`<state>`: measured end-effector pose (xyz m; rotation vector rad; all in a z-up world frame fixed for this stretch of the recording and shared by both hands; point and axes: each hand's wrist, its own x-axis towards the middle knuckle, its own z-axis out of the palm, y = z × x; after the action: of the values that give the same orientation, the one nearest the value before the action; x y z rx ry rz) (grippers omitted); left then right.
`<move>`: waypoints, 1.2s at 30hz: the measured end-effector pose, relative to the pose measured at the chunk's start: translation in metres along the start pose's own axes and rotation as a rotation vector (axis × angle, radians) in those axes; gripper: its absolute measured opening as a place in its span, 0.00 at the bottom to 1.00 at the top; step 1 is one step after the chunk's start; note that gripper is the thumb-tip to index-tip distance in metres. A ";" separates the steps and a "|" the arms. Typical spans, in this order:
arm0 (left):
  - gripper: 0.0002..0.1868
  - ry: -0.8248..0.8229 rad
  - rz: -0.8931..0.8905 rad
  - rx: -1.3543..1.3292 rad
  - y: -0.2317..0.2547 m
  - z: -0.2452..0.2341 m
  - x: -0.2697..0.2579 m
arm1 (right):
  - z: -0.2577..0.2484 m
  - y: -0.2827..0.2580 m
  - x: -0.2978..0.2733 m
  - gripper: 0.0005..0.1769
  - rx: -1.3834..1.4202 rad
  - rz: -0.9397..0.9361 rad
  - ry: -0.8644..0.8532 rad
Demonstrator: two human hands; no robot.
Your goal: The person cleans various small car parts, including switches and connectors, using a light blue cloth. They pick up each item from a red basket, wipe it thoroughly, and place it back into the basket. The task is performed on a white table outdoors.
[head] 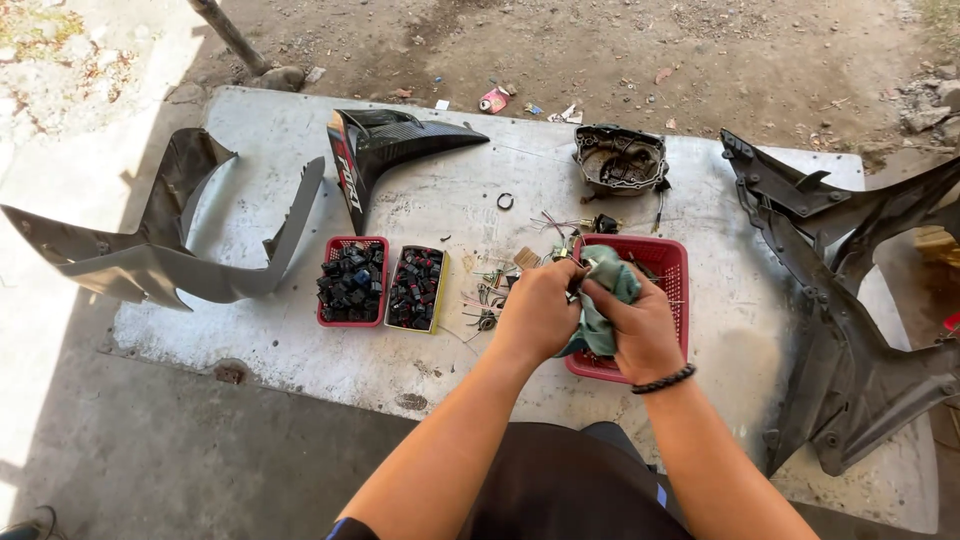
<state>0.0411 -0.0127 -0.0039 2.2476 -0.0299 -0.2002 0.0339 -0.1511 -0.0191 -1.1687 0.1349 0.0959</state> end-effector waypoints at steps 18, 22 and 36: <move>0.20 0.029 0.024 -0.186 0.058 -0.035 -0.009 | 0.019 -0.040 0.005 0.03 0.345 -0.048 0.005; 0.21 0.063 0.003 -0.256 0.077 -0.029 -0.015 | 0.011 -0.041 0.004 0.05 0.484 0.063 -0.084; 0.15 0.153 0.001 -0.476 0.072 -0.029 -0.021 | -0.016 -0.029 0.016 0.03 0.358 0.063 -0.021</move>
<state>0.0283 -0.0343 0.0728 1.7815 0.0905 -0.0276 0.0533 -0.1772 -0.0011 -0.8061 0.1632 0.1340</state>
